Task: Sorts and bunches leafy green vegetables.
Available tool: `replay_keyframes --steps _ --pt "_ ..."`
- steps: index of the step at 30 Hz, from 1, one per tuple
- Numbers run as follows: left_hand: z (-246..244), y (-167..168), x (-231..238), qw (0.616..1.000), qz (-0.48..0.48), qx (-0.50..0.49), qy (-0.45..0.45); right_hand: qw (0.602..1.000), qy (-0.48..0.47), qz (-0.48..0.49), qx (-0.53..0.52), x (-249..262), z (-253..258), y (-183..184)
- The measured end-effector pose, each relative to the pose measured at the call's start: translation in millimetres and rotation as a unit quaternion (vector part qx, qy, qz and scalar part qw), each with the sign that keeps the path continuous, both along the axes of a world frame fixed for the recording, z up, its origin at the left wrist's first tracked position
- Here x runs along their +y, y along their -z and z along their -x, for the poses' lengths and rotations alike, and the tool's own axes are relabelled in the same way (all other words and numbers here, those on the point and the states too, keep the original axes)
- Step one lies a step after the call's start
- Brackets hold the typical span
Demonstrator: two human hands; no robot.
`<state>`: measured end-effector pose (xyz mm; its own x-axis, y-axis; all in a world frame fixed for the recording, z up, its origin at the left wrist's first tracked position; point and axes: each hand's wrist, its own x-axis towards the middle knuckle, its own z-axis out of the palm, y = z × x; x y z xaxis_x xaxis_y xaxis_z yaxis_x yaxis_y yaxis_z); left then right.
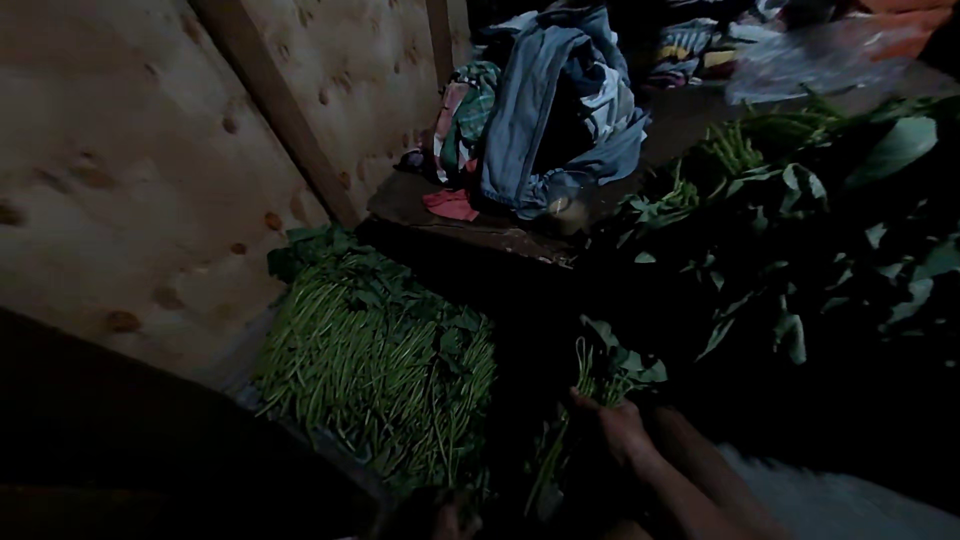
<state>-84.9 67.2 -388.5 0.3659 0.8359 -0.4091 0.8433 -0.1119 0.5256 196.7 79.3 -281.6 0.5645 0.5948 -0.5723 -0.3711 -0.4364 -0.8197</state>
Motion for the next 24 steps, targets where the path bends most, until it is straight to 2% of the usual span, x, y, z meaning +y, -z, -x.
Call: replay_keyframes --steps 1,3,5,7,11,13,15,17,19,20,21,22,24 --pt "0.2 19.6 21.9 0.999 -0.006 0.020 -0.031 1.000 -0.009 -0.005 0.014 -0.2 0.9 0.3" --pt "-12.3 27.8 62.9 0.990 -0.002 0.058 -0.128 0.999 -0.017 -0.024 0.039 -0.7 1.5 1.1" --pt "-23.4 33.9 87.6 0.981 -0.017 0.084 -0.172 0.998 -0.015 -0.038 0.052 -1.3 1.9 0.6" --pt "-31.7 41.2 98.4 0.981 -0.008 0.111 -0.160 0.997 -0.009 -0.047 0.064 -1.2 2.1 0.4" --pt "-42.2 50.0 104.4 0.969 0.016 0.227 -0.100 0.995 -0.019 -0.055 0.078 -0.9 3.1 2.1" --pt "-44.0 45.5 107.2 0.967 0.024 0.231 -0.105 0.992 -0.037 -0.071 0.093 -0.9 2.2 3.1" --pt "-37.9 36.8 108.1 0.975 0.016 0.147 -0.164 0.987 -0.047 -0.092 0.119 -1.7 2.6 3.3" --pt "-27.5 24.7 102.2 0.962 -0.026 -0.016 -0.273 0.981 -0.059 -0.111 0.149 -1.3 3.3 1.7" --pt "-20.3 5.7 88.0 0.896 -0.068 -0.219 -0.380 0.976 -0.072 -0.126 0.164 -0.8 4.6 -0.5" --pt "-18.8 -5.5 80.0 0.858 -0.089 -0.287 -0.416 0.974 -0.079 -0.134 0.167 -0.9 4.8 -0.5" --pt "-15.5 -10.9 73.6 0.841 -0.094 -0.314 -0.431 0.973 -0.083 -0.138 0.165 -1.4 5.0 0.7" --pt "-10.1 -12.4 68.0 0.846 -0.085 -0.304 -0.429 0.973 -0.087 -0.138 0.160 -2.0 4.6 3.1" --pt "0.8 -9.6 59.9 0.883 -0.028 -0.251 -0.396 0.975 -0.101 -0.133 0.144 -3.4 3.2 7.3"
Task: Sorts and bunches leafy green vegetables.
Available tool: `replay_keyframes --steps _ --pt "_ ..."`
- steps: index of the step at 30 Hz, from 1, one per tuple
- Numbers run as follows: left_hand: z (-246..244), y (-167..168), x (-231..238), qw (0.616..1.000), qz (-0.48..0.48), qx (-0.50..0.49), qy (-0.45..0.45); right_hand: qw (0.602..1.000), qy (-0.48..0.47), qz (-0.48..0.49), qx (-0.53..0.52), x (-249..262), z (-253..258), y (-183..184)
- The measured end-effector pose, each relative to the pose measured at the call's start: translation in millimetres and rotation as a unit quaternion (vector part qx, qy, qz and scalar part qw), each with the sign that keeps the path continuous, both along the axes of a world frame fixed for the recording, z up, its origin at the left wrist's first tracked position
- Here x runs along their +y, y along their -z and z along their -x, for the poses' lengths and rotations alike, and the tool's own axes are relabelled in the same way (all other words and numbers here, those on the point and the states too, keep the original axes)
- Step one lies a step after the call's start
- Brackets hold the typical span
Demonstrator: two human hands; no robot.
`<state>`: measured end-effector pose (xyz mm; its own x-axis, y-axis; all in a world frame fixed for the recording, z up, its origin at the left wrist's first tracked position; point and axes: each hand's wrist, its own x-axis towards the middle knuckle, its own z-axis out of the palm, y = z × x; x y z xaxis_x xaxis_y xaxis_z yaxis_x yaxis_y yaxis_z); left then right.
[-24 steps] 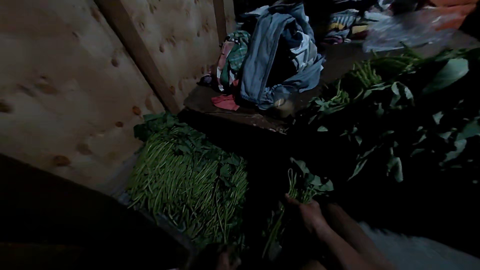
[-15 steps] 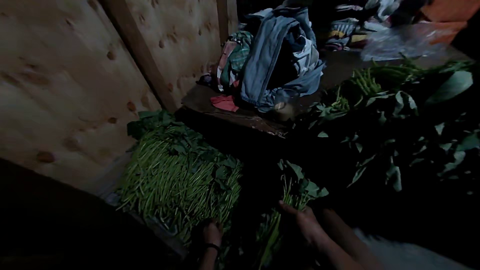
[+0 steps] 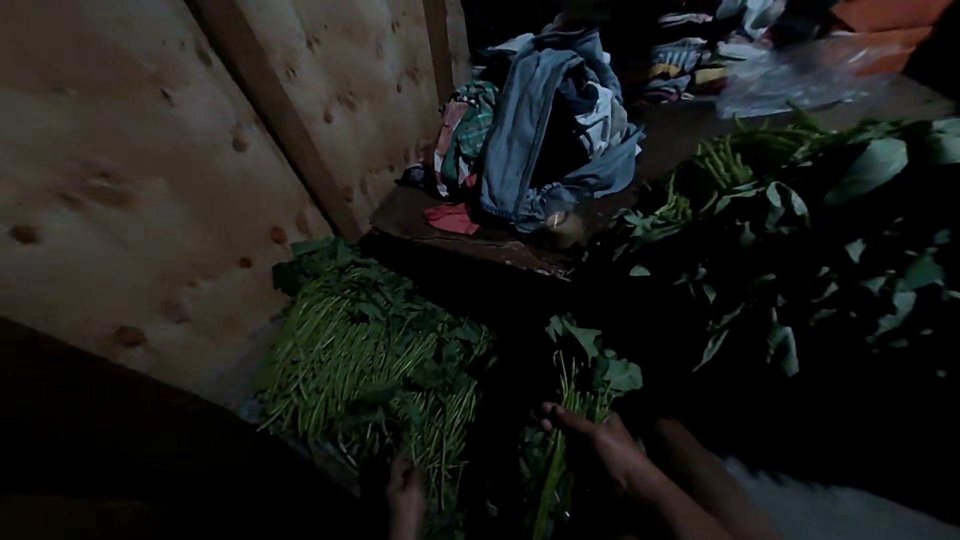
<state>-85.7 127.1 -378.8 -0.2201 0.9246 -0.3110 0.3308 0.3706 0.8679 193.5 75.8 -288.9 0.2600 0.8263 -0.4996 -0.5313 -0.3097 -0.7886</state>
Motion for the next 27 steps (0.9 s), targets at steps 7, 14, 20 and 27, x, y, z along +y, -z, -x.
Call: replay_keyframes --steps 7,14,20,27 --pt "-26.2 -35.8 -21.4 0.986 -0.006 -0.163 0.015 0.997 -0.043 0.021 -0.055 -5.8 -0.8 -4.5" --pt "-66.7 -55.6 -36.5 0.961 -0.080 -0.258 0.062 0.997 -0.070 0.016 -0.027 -4.6 2.4 -2.9" --pt "-92.2 -62.1 -43.9 0.951 -0.147 -0.254 0.099 0.997 -0.064 0.011 -0.031 -6.6 2.5 -6.2" --pt "-105.1 -62.5 -49.9 0.954 -0.147 -0.229 0.127 0.998 -0.066 0.001 -0.018 -5.8 4.0 -7.2"
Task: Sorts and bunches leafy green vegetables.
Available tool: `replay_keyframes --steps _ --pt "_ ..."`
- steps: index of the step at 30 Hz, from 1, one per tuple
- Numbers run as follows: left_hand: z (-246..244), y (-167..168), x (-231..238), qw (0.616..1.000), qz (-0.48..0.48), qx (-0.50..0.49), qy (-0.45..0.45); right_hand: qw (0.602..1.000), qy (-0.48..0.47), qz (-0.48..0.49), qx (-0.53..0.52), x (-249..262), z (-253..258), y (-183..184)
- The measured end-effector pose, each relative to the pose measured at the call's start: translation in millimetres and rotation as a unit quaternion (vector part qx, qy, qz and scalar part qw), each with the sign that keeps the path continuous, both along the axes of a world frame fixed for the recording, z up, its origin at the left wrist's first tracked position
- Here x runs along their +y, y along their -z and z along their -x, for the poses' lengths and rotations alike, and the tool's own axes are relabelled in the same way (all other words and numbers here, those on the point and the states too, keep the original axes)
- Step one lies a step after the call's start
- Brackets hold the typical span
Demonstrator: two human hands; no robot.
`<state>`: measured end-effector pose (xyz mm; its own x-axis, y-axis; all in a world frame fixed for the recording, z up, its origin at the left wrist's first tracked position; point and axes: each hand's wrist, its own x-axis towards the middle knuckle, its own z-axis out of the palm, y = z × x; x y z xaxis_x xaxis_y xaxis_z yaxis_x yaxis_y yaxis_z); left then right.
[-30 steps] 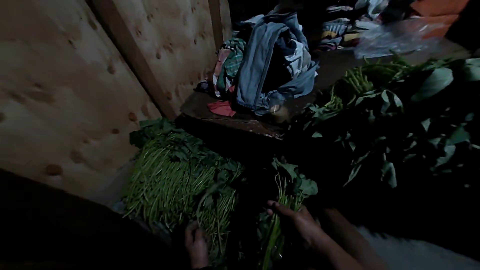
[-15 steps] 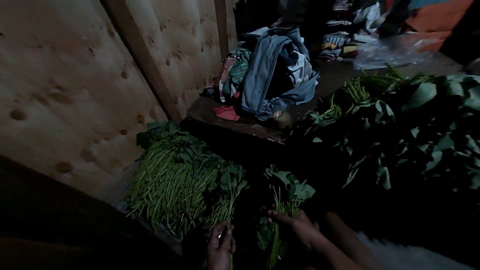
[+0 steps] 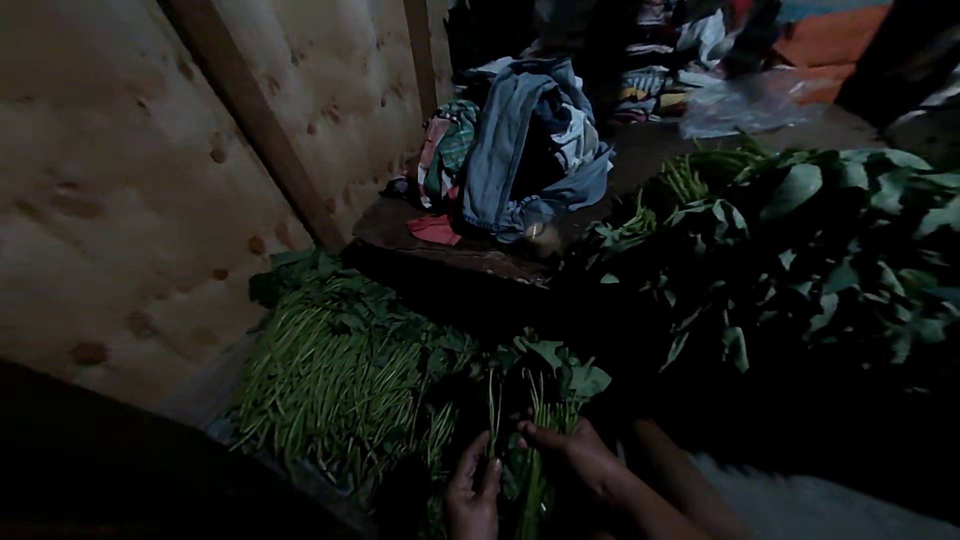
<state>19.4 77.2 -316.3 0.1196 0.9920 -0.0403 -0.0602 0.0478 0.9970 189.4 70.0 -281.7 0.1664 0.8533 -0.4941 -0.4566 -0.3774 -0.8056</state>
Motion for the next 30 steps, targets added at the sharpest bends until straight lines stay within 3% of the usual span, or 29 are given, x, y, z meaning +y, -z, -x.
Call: replay_keyframes --steps 4,9,12,14,16,18,19,24,27,29,30 --pt "-5.6 -0.9 -3.5 0.994 -0.048 0.094 0.017 1.000 -0.009 -0.008 -0.006 -0.7 1.5 -0.9" --pt "-12.2 -0.4 -13.8 0.971 -0.128 0.194 0.057 0.989 -0.061 0.003 -0.132 -1.9 2.3 -1.8" --pt "-10.2 -0.9 -14.8 0.946 -0.162 0.268 0.087 0.980 -0.046 0.030 -0.190 -0.4 0.6 0.0" --pt "-9.3 -8.6 -14.6 0.921 -0.128 0.340 0.141 0.976 0.008 0.059 -0.210 1.4 -0.2 -2.0" --pt "-8.7 -14.0 -9.2 0.877 -0.033 0.409 0.250 0.970 0.089 0.080 -0.210 5.3 -3.2 -6.3" --pt "-6.1 -1.3 5.7 0.809 0.051 0.469 0.350 0.964 0.141 0.102 -0.202 8.5 -8.9 -3.0" --pt "-2.5 13.0 15.4 0.792 0.084 0.488 0.358 0.962 0.151 0.111 -0.199 9.0 -10.2 -1.0" --pt "27.2 81.6 68.0 0.740 0.147 0.628 0.191 0.965 0.137 0.133 -0.182 8.1 -9.5 -1.2" --pt "45.8 104.0 88.5 0.707 0.183 0.660 0.174 0.968 0.113 0.129 -0.185 9.2 -8.4 -2.3" --pt "53.5 105.6 92.9 0.719 0.169 0.652 0.170 0.969 0.106 0.119 -0.189 10.1 -7.8 -3.1" --pt "56.9 102.1 91.1 0.749 0.150 0.628 0.148 0.970 0.100 0.116 -0.188 10.5 -7.2 -4.0"
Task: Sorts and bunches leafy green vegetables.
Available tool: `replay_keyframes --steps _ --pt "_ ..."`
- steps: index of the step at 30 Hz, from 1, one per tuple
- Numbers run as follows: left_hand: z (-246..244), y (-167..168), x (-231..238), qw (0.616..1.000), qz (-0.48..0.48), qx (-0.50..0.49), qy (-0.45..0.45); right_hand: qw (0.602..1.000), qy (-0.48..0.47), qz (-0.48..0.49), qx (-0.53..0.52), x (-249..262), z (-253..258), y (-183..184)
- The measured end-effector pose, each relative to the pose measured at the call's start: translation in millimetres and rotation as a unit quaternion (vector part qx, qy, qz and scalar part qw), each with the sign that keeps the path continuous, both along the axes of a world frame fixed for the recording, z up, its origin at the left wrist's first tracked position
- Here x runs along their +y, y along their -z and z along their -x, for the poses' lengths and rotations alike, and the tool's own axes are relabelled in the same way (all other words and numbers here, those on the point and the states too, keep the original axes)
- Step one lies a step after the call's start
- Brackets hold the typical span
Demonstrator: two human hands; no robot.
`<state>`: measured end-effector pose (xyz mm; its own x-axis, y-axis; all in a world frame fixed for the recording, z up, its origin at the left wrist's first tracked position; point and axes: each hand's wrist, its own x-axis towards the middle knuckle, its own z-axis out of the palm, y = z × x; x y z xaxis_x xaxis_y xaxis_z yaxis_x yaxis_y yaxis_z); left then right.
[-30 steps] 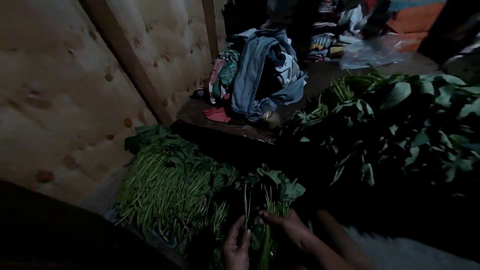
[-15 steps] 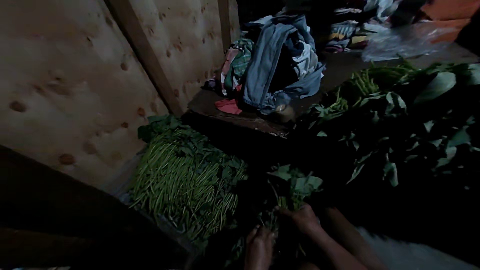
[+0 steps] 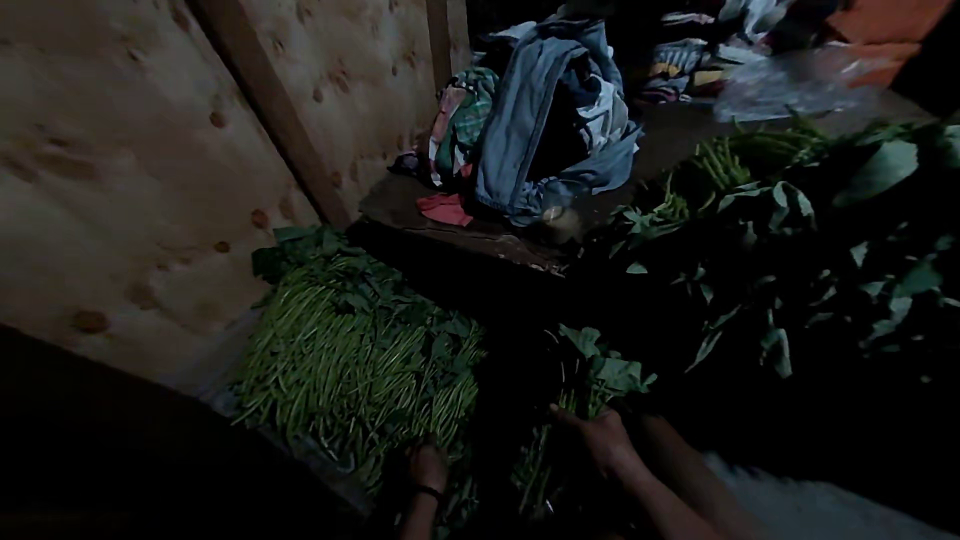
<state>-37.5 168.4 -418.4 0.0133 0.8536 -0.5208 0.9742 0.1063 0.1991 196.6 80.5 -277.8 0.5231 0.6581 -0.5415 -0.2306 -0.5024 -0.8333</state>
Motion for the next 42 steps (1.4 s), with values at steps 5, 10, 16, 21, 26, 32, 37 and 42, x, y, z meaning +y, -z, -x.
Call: replay_keyframes --steps 5,10,16,21,26,32,37,42 --pt "-10.0 -41.8 -43.4 0.906 -0.090 -0.372 -0.179 0.998 -0.061 0.016 0.006 0.1 0.0 3.4" --pt "-42.6 -80.7 -88.8 0.838 -0.061 -0.511 -0.182 0.989 -0.144 0.035 0.006 -2.6 0.4 13.3" --pt "-63.3 -99.8 -104.7 0.873 -0.067 -0.483 0.007 0.984 -0.177 0.027 0.016 -5.0 1.6 5.9" --pt "-65.4 -105.2 -98.4 0.892 -0.032 -0.450 0.033 0.979 -0.205 0.011 -0.012 -4.7 1.7 8.4" --pt "-64.3 -102.1 -89.8 0.895 -0.022 -0.443 0.041 0.975 -0.223 0.005 -0.008 -4.3 0.0 9.7" --pt "-64.2 -110.3 -79.0 0.942 -0.041 -0.265 0.200 0.993 -0.104 0.010 -0.057 -1.2 2.0 9.0" --pt "-60.9 -83.2 -18.7 0.975 0.107 -0.064 0.181 0.997 0.026 0.030 -0.067 2.0 -5.1 10.3" --pt "-16.4 -19.4 44.5 0.993 0.016 0.085 0.074 0.999 0.026 0.025 -0.028 1.4 -1.2 3.9"
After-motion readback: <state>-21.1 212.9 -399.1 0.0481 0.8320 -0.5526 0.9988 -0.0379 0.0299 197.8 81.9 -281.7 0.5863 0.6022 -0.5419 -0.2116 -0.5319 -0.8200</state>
